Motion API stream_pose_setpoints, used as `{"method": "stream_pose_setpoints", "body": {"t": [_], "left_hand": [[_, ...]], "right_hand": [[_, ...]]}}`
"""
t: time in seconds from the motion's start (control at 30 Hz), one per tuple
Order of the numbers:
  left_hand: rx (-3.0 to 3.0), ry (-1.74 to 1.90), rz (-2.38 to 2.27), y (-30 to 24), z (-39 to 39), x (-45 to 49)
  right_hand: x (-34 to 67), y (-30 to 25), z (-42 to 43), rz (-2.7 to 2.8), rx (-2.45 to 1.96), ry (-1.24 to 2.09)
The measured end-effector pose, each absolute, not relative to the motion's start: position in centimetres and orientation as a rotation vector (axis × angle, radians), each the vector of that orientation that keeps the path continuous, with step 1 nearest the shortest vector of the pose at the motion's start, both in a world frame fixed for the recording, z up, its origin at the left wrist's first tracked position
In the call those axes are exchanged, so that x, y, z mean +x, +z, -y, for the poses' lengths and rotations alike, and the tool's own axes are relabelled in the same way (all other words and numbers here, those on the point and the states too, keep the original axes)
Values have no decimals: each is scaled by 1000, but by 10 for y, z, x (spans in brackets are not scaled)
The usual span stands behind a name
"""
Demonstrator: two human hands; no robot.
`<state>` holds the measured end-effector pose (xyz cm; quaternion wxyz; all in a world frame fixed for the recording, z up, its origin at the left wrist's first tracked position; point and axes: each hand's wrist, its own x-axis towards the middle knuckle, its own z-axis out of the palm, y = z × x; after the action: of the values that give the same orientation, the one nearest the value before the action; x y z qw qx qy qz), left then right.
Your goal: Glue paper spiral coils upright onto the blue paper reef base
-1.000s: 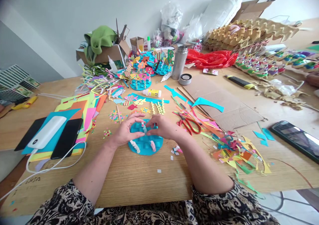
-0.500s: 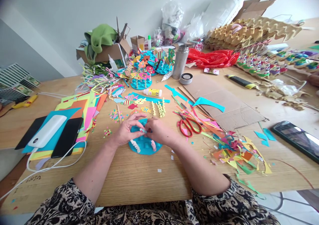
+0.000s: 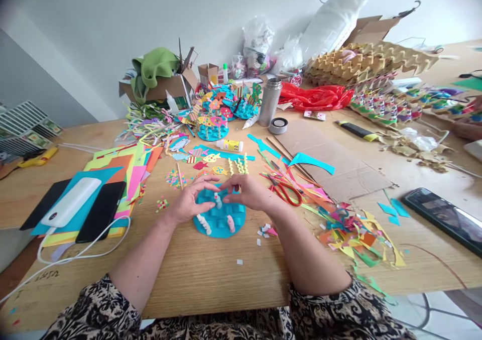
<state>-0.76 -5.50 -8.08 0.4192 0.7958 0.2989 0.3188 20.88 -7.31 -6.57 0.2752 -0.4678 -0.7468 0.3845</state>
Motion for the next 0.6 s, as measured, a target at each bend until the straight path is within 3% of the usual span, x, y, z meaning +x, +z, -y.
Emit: {"method": "stream_pose_setpoints", "body": {"t": [0.6], "left_hand": [[2086,779,-854,-85,52,-7]], "right_hand": [[197,-75,74,2176,-1273,970]]}}
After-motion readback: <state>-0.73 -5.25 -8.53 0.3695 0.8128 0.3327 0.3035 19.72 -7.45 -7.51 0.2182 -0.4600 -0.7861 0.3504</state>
